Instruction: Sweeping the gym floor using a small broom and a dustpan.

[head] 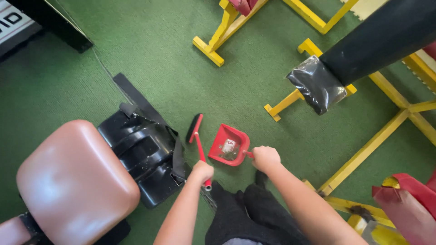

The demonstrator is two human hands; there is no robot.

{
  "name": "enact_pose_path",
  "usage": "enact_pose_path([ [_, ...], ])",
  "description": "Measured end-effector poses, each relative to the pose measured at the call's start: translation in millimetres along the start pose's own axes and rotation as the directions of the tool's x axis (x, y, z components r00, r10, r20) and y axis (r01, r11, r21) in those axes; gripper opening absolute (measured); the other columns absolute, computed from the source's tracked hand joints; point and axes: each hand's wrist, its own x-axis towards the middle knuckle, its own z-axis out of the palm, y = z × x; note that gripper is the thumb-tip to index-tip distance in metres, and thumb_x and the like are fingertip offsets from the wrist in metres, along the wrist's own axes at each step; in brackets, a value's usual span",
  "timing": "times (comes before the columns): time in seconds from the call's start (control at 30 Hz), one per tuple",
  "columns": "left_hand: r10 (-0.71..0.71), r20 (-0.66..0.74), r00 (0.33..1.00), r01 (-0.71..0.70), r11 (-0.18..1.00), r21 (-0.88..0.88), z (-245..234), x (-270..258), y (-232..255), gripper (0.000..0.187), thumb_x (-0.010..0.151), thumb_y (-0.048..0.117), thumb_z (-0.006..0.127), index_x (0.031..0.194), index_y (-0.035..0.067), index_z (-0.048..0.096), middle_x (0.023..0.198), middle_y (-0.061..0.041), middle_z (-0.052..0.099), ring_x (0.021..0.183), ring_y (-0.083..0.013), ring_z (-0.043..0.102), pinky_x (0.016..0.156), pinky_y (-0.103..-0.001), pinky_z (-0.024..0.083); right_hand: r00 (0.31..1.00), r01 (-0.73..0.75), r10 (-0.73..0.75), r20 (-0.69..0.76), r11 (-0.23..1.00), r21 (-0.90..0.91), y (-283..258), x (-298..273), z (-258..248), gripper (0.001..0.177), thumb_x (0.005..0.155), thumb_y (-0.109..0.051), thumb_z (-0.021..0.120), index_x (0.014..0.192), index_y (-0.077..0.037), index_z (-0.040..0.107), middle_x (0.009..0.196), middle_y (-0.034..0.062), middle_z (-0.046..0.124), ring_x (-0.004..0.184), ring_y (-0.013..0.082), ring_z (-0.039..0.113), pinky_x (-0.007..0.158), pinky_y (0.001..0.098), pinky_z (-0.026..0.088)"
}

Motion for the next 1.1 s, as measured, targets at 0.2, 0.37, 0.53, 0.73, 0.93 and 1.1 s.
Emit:
enact_pose_path([
  [0.2, 0.05, 0.077, 0.996, -0.053, 0.998, 0.04, 95.7, -28.5, 18.8, 0.019, 0.072, -0.005, 0.065, 0.09, -0.01, 0.069, 0.082, -0.027, 0.073, 0.064, -0.0369, 0.074, 0.054, -0.048, 0.059, 0.993, 0.101, -0.097, -0.073, 0.994, 0.051, 18.2, 4.4, -7.5, 0.015, 0.078, -0.021, 0.07, 0.089, -0.013, 0.077, 0.09, 0.0143, 0.075, 0.086, 0.034, 0.074, 0.078, 0.0465, 0.06],
  [0.37, 0.125, 0.044, 0.991, -0.124, 0.992, -0.022, 168.3, -25.7, 20.6, 0.019, 0.073, -0.002, 0.059, 0.085, -0.008, 0.072, 0.073, -0.025, 0.072, 0.062, -0.0358, 0.072, 0.053, -0.045, 0.056, 0.988, 0.153, -0.149, -0.042, 0.982, 0.108, 50.4, 8.1, -20.8, 0.017, 0.081, -0.026, 0.071, 0.087, -0.012, 0.077, 0.089, 0.0163, 0.075, 0.088, 0.0353, 0.073, 0.08, 0.0481, 0.059],
  [0.53, 0.032, 0.002, 0.999, -0.03, 0.967, -0.254, 153.4, -63.9, 30.8, 0.02, 0.082, 0.003, 0.054, 0.088, -0.006, 0.071, 0.066, -0.021, 0.069, 0.054, -0.0327, 0.068, 0.047, -0.042, 0.053, 0.956, 0.286, -0.292, 0.036, 0.95, 0.123, 100.3, 3.6, -7.4, 0.026, 0.079, -0.026, 0.072, 0.098, -0.009, 0.073, 0.096, 0.0162, 0.074, 0.093, 0.0355, 0.072, 0.082, 0.0486, 0.059],
  [0.73, -0.066, 0.032, 0.997, 0.073, 0.793, -0.605, 155.6, -81.3, 18.1, 0.025, 0.097, 0.017, 0.054, 0.117, 0.005, 0.065, 0.063, -0.011, 0.058, 0.045, -0.0215, 0.054, 0.04, -0.037, 0.043, 0.955, 0.263, -0.278, 0.099, 0.954, 0.143, 162.8, 2.7, -23.0, 0.034, 0.082, -0.028, 0.065, 0.114, -0.019, 0.071, 0.102, 0.0134, 0.075, 0.098, 0.035, 0.072, 0.084, 0.0497, 0.059],
  [0.93, -0.031, 0.039, 0.999, 0.048, 0.77, -0.636, 139.3, -87.3, 46.0, 0.035, 0.099, 0.02, 0.056, 0.133, 0.012, 0.063, 0.066, -0.007, 0.056, 0.046, -0.0165, 0.052, 0.04, -0.034, 0.044, 0.986, 0.169, -0.161, -0.053, 0.95, 0.262, 241.9, 21.3, -42.2, 0.043, 0.082, -0.033, 0.065, 0.124, -0.024, 0.074, 0.101, 0.0136, 0.077, 0.096, 0.0344, 0.074, 0.088, 0.0468, 0.059],
  [1.1, 0.016, 0.083, 0.996, 0.037, 0.794, -0.607, 123.9, -92.2, 78.1, 0.042, 0.097, 0.019, 0.057, 0.139, 0.02, 0.059, 0.067, -0.005, 0.054, 0.047, -0.015, 0.049, 0.042, -0.033, 0.043, 0.998, 0.061, -0.053, -0.034, 0.938, 0.34, 274.5, 20.6, -58.3, 0.045, 0.082, -0.036, 0.068, 0.125, -0.021, 0.074, 0.098, 0.0169, 0.077, 0.095, 0.0343, 0.075, 0.089, 0.0453, 0.059],
])
